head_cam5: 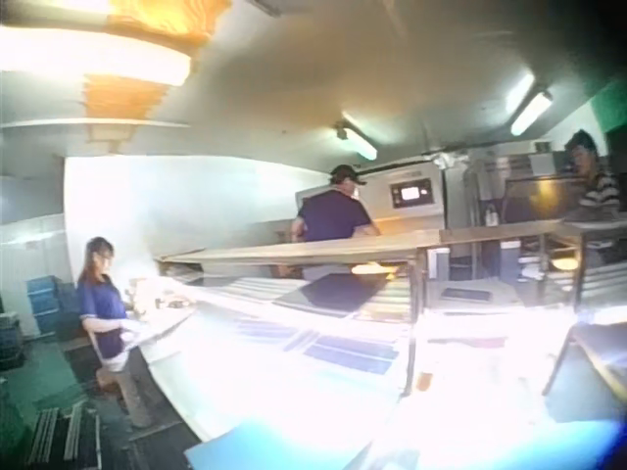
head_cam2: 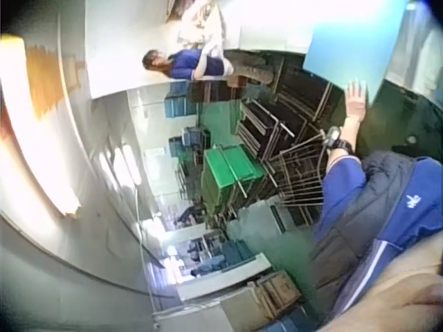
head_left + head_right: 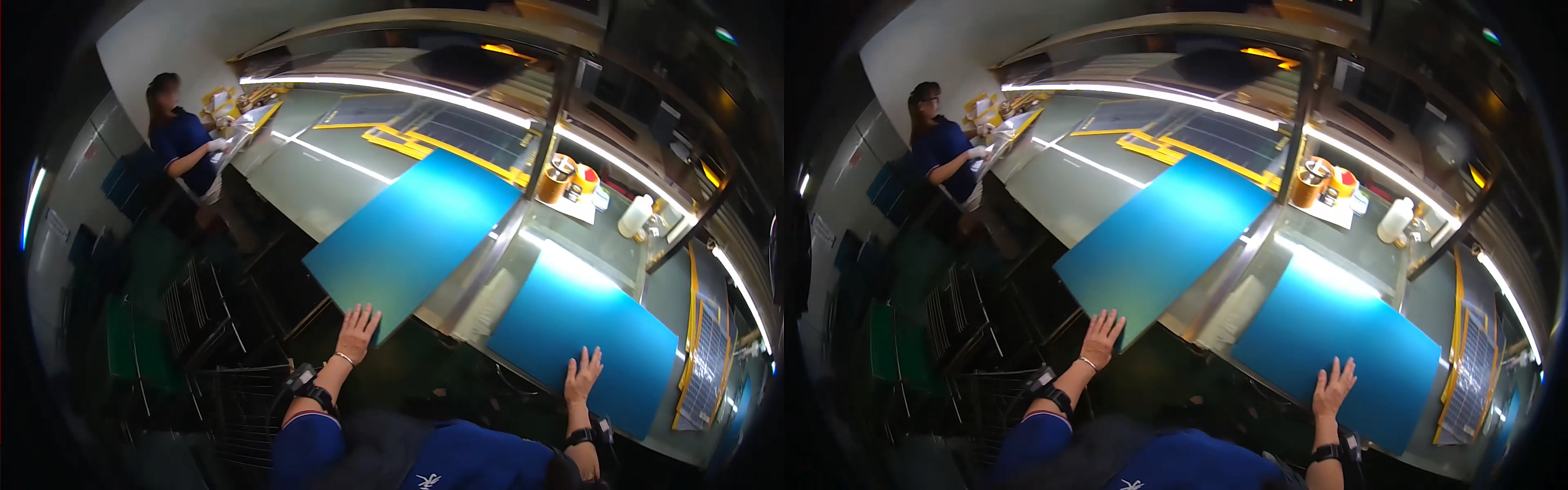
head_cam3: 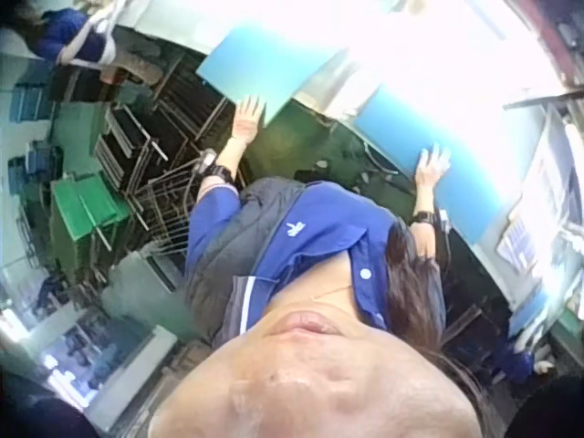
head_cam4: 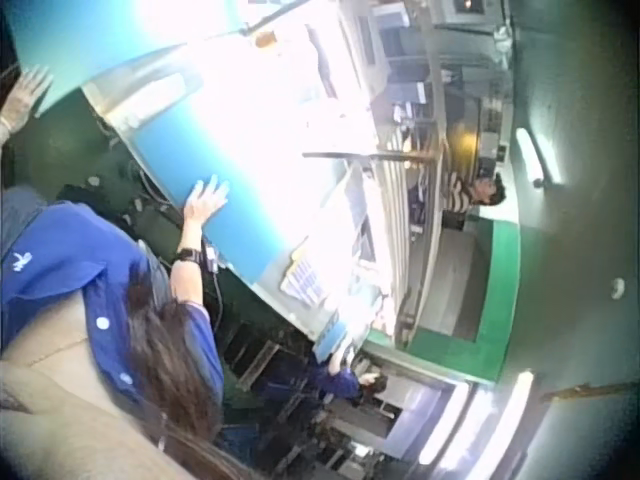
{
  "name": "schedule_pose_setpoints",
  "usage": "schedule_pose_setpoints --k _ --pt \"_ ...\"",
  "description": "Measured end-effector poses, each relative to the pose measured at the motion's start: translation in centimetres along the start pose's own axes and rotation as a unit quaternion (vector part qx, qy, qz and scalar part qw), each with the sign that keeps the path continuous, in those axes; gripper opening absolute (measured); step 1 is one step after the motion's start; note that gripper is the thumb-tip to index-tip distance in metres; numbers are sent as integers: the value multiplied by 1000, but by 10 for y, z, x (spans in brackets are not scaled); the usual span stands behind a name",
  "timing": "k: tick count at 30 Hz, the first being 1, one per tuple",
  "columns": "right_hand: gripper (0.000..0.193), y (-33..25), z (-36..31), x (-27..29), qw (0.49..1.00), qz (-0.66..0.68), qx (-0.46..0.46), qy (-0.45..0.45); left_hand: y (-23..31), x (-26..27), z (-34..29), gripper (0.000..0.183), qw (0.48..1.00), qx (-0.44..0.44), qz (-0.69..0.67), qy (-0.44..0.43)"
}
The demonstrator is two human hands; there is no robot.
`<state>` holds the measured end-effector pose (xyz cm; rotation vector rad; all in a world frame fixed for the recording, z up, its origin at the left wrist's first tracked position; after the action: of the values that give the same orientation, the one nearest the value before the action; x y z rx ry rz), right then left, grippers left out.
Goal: Handling and inspecting thin solar cell sheets at a manufacturing station.
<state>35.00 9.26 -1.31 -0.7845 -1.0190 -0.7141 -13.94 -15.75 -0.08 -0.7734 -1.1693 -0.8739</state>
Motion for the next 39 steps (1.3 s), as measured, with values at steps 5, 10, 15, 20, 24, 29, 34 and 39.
schedule_pose_setpoints --k 5,10,15,20,24,29,34,39 --pt "42 -43 -3 25 983 143 -9 117 2 74 13 37 974 -95 -148 140" --pt "37 -102 21 5 913 405 -38 43 -14 262 8 6 869 130 -417 232" --pt "48 -215 -14 -10 599 766 -118 -200 -100 263 -58 20 510 287 -784 209" --pt "45 -245 -42 21 111 939 -119 -303 -118 46 -121 33 329 408 -851 -25" --pt "27 -190 -65 -36 398 838 -214 -305 -78 -24 -123 34 407 492 -760 -121" --pt "27 -180 -71 -32 450 828 -230 -244 20 72 -73 51 906 279 -312 68" --pt "26 -183 -65 -36 433 850 -239 -182 250 158 -83 52 965 -112 -183 -150" --pt "42 -195 -59 -11 377 877 -225 -196 256 127 -70 36 950 -126 -154 -239"
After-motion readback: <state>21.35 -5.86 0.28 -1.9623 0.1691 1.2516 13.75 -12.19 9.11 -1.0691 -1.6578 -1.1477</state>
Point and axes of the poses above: each hand's wrist, its own z-axis towards the middle knuckle, its own x-axis out of the back of the hand, y = z × x, the point moved 8 cm from there along z, towards the middle knuckle, and after that the axes turned 15 degrees about x, right-handed, at the moved point
